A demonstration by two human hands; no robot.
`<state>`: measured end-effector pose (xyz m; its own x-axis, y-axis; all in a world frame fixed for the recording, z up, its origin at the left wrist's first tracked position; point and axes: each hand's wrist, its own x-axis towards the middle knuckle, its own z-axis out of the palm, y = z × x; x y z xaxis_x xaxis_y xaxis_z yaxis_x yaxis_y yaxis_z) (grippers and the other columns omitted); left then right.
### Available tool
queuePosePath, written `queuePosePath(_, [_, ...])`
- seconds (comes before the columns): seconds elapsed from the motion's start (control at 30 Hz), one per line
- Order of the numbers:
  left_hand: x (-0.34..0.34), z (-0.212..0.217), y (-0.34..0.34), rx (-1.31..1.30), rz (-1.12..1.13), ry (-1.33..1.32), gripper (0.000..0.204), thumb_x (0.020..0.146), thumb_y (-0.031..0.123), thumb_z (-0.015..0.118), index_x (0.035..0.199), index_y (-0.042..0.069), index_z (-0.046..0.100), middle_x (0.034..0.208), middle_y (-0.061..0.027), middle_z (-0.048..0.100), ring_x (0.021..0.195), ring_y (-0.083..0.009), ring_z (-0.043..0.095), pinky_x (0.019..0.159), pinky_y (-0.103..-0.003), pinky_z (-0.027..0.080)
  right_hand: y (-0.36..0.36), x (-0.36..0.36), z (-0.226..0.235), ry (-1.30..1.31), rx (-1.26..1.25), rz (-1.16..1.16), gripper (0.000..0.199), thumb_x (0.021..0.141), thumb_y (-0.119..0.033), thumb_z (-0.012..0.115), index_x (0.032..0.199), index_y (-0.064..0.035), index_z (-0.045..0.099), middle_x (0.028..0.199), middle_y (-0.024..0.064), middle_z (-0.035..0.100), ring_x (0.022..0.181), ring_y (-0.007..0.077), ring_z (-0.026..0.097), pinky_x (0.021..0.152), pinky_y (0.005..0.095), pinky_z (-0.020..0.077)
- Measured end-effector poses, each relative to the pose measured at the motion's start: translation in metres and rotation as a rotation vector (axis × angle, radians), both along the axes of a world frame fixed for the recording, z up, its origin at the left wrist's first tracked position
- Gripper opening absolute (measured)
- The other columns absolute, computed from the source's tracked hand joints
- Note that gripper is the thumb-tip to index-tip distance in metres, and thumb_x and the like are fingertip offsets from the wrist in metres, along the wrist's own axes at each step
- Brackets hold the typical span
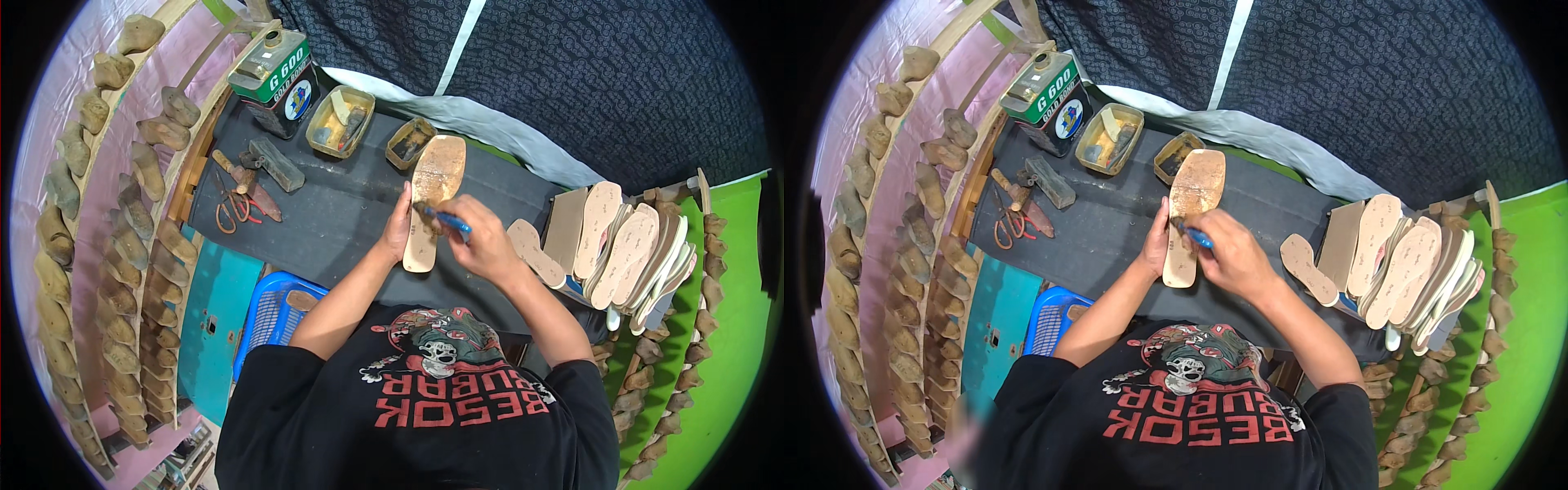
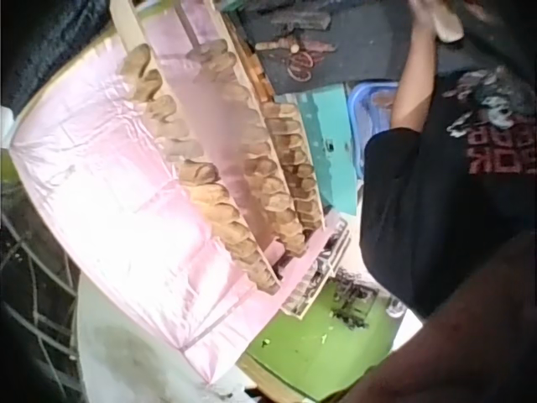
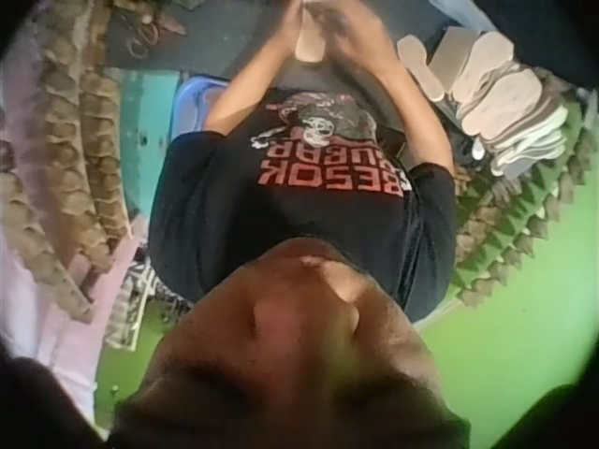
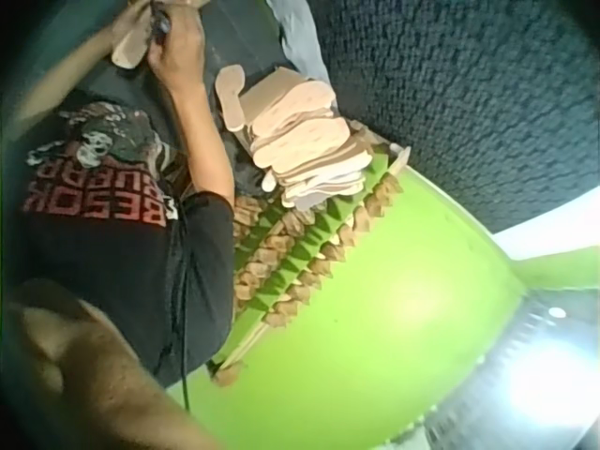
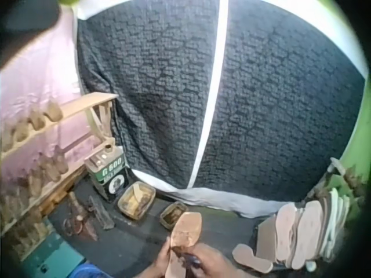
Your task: The worker is applying glue to the bottom of shoe insoles using a brush.
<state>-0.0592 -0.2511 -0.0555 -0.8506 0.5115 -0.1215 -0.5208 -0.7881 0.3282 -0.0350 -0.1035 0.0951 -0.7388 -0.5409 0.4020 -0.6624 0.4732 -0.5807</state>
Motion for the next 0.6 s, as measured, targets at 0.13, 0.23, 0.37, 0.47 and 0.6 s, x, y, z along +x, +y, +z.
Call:
queuePosePath(0.13, [0.005, 0.007, 0.005, -0.027, 0.031, -0.034, 0.065, 0.102, 0.067, 0.039, 0.135, 0.014, 0.056, 0.112, -0.0021, 0.068, 0.095, -0.0152, 0.067, 0.081, -0.035, 0.056, 0.001, -0.008, 0.000, 0.043, -0.032, -0.046, 0.032, 0.078, 0.007, 0.074, 0.107, -0.0006, 0.063, 0.096, 0.0161, 0.067, 0.087, 0.0356, 0.067, 0.076, 0.0411, 0.0533])
queuePosePath(0.23, [0.006, 0.012, 0.004, -0.031, 0.026, -0.096, 0.065, 0.102, 0.067, 0.038, 0.134, 0.014, 0.057, 0.108, -0.0026, 0.068, 0.095, -0.0164, 0.067, 0.082, -0.035, 0.056, 0.001, 0.000, 0.002, 0.022, 0.009, 0.010, 0.032, 0.078, 0.006, 0.073, 0.108, -0.0008, 0.063, 0.097, 0.0161, 0.067, 0.091, 0.0367, 0.066, 0.079, 0.0423, 0.0533])
queuePosePath(0.37, [-0.005, -0.010, -0.008, -0.015, 0.060, -0.002, 0.064, 0.104, 0.063, 0.035, 0.136, 0.012, 0.057, 0.117, -0.0067, 0.068, 0.102, -0.0212, 0.066, 0.090, -0.037, 0.056, -0.001, 0.017, 0.003, -0.063, 0.092, 0.131, 0.037, 0.074, 0.007, 0.068, 0.109, -0.0014, 0.061, 0.099, 0.0163, 0.065, 0.095, 0.0379, 0.065, 0.083, 0.0449, 0.0529])
queuePosePath(0.47, [-0.008, -0.007, -0.010, -0.020, 0.046, 0.047, 0.065, 0.105, 0.064, 0.030, 0.131, 0.011, 0.059, 0.103, -0.0096, 0.069, 0.087, -0.0211, 0.066, 0.075, -0.034, 0.057, 0.000, 0.019, 0.002, -0.088, 0.094, 0.175, 0.040, 0.071, 0.007, 0.066, 0.110, -0.0020, 0.060, 0.100, 0.0159, 0.064, 0.098, 0.0377, 0.064, 0.084, 0.0465, 0.0528])
queuePosePath(0.6, [-0.010, -0.004, -0.009, 0.010, 0.067, 0.035, 0.066, 0.104, 0.065, 0.032, 0.133, 0.011, 0.058, 0.109, -0.0101, 0.067, 0.096, -0.0218, 0.066, 0.085, -0.037, 0.056, -0.001, 0.005, 0.003, -0.085, 0.106, 0.098, 0.042, 0.070, 0.009, 0.068, 0.110, -0.0014, 0.062, 0.101, 0.0164, 0.066, 0.096, 0.0378, 0.065, 0.084, 0.0453, 0.0533])
